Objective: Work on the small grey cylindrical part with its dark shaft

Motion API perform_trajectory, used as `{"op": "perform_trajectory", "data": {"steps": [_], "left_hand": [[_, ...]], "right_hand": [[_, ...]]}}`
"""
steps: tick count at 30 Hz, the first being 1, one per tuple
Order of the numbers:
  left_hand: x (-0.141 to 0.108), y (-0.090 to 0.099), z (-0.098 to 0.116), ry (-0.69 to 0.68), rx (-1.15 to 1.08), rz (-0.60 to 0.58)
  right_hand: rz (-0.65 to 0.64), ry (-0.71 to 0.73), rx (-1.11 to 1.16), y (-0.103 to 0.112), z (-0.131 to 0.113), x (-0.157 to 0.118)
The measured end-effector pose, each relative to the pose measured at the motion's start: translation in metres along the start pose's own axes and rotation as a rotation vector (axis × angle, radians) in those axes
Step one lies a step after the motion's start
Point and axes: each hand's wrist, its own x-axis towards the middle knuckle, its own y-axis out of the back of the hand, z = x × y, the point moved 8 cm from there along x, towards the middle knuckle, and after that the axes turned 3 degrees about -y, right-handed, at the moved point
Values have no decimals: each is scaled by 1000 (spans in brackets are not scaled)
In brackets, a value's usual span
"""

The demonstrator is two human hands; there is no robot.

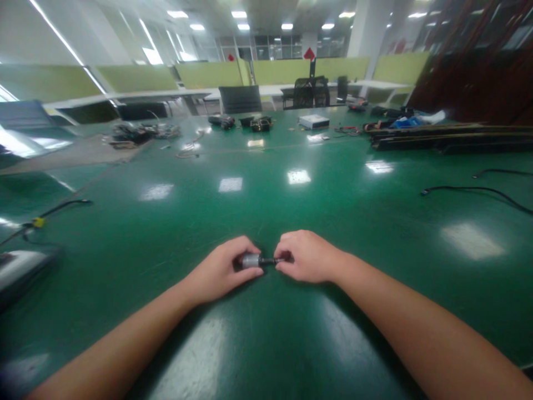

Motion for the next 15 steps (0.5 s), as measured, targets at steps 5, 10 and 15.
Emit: {"op": "perform_trajectory", "data": {"steps": [5,10,15], "left_hand": [[-1,0,-1,0,-2,-4],[-4,-1,-3,-5,-4,-9],[-7,0,-3,-8,0,-7]], "right_hand": [[-13,-4,-7,3,2,-2],[-56,-37,26,8,12,-5],[-62,-93,36,12,18,-6]]}}
